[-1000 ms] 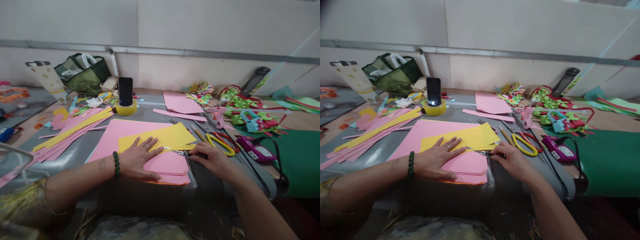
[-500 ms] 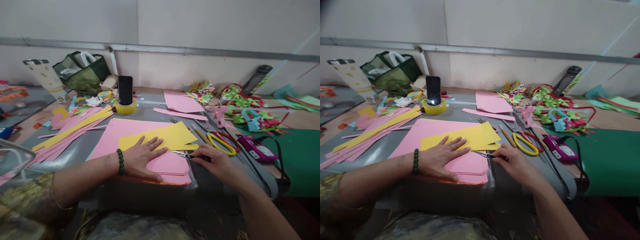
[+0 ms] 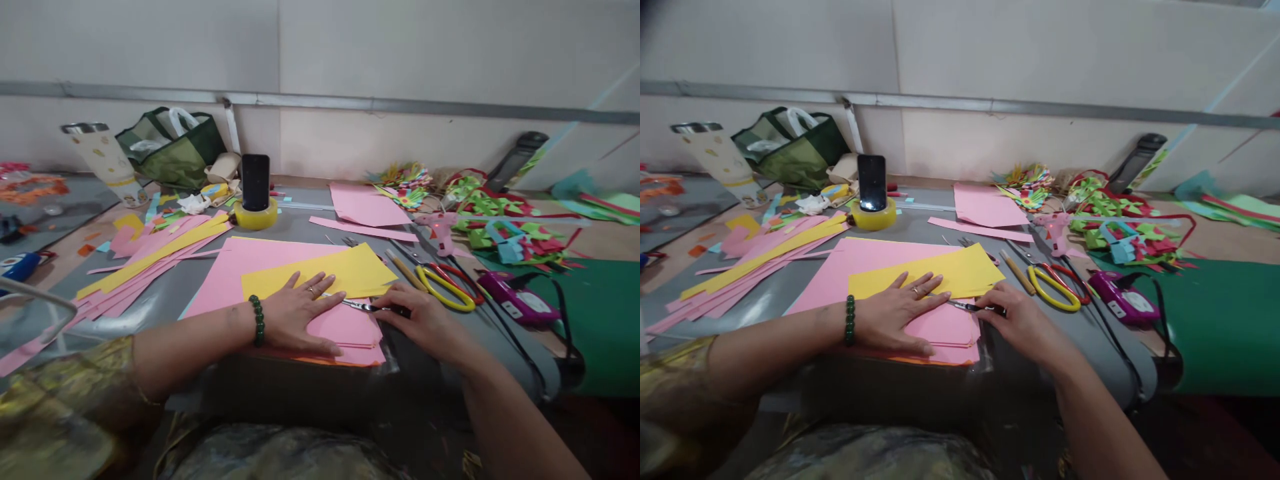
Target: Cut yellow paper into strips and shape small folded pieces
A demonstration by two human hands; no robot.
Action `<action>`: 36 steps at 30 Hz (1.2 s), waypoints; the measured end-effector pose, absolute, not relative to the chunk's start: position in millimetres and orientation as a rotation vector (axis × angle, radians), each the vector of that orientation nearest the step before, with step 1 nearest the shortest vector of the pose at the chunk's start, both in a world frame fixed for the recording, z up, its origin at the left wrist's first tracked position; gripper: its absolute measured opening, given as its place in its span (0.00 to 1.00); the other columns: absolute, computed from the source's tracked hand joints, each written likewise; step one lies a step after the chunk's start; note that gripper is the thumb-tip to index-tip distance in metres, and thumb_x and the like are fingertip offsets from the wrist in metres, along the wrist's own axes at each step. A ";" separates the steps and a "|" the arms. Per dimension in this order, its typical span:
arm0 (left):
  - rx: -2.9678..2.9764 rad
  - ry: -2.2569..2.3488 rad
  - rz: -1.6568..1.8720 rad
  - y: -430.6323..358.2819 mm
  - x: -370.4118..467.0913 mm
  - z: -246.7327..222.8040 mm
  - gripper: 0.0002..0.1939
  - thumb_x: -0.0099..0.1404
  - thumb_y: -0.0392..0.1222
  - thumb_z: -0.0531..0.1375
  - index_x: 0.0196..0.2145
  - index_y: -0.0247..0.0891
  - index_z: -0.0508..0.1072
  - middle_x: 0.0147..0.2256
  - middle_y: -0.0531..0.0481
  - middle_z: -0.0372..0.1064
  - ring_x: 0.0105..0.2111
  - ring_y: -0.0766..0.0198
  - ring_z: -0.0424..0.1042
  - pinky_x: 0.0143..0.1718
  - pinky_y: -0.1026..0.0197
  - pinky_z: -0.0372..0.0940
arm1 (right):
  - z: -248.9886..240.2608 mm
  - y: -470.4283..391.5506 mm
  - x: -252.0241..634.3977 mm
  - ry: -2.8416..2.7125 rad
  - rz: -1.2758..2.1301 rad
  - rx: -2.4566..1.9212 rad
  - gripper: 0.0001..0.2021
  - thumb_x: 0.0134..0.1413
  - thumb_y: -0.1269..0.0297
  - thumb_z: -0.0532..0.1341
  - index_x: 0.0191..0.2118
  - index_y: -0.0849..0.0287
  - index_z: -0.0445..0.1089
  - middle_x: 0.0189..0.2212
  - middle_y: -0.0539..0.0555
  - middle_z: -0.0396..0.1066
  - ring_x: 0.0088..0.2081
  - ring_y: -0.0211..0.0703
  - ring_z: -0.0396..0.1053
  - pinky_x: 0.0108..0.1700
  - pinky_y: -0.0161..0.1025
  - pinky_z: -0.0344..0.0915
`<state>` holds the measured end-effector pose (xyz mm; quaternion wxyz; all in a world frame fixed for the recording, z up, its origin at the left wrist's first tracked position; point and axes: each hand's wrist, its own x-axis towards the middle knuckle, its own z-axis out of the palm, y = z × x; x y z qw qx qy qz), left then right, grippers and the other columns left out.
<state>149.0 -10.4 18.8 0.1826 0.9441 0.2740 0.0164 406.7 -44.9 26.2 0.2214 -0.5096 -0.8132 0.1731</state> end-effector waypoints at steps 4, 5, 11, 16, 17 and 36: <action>2.641 0.796 0.039 -10.1 150.5 23.2 0.48 0.57 0.73 0.44 0.66 0.42 0.40 0.66 0.40 0.27 0.65 0.46 0.28 0.60 0.34 0.31 | 23.5 -40.7 406.3 -2.268 0.478 -1.417 0.07 0.55 0.61 0.59 0.35 0.55 0.74 0.33 0.55 0.70 0.37 0.46 0.68 0.40 0.43 0.65; 2.649 0.808 0.036 -10.2 147.2 24.1 0.47 0.57 0.73 0.44 0.66 0.42 0.40 0.66 0.40 0.27 0.65 0.46 0.28 0.60 0.34 0.31 | 22.8 -40.1 405.8 -2.275 0.474 -1.416 0.07 0.55 0.61 0.59 0.36 0.55 0.74 0.33 0.55 0.70 0.37 0.46 0.68 0.40 0.43 0.65; 2.674 0.842 0.003 -14.3 125.5 21.6 0.47 0.57 0.73 0.45 0.66 0.44 0.40 0.66 0.42 0.28 0.65 0.45 0.30 0.60 0.34 0.28 | 22.2 -40.8 403.2 -2.285 0.445 -1.406 0.07 0.56 0.62 0.58 0.35 0.55 0.74 0.33 0.54 0.69 0.37 0.46 0.67 0.39 0.43 0.64; 2.670 0.848 0.013 -16.7 126.6 20.1 0.48 0.57 0.73 0.45 0.66 0.43 0.40 0.66 0.42 0.29 0.65 0.45 0.30 0.60 0.35 0.28 | 25.4 -46.4 405.0 -2.277 0.493 -1.399 0.08 0.55 0.62 0.58 0.31 0.55 0.73 0.31 0.54 0.68 0.34 0.44 0.67 0.35 0.41 0.64; 2.672 0.847 0.010 -16.7 127.0 20.1 0.48 0.57 0.73 0.45 0.66 0.43 0.40 0.66 0.42 0.28 0.65 0.45 0.30 0.60 0.35 0.28 | 25.9 -47.4 404.7 -2.278 0.498 -1.391 0.08 0.55 0.62 0.58 0.31 0.55 0.74 0.31 0.54 0.68 0.34 0.44 0.67 0.36 0.41 0.64; 2.660 0.881 -0.014 -12.0 105.1 29.2 0.45 0.60 0.71 0.43 0.66 0.44 0.34 0.66 0.43 0.24 0.65 0.49 0.26 0.60 0.36 0.29 | 32.1 -47.2 381.2 -2.324 0.475 -1.464 0.08 0.56 0.64 0.57 0.34 0.56 0.73 0.32 0.54 0.68 0.34 0.42 0.67 0.37 0.39 0.63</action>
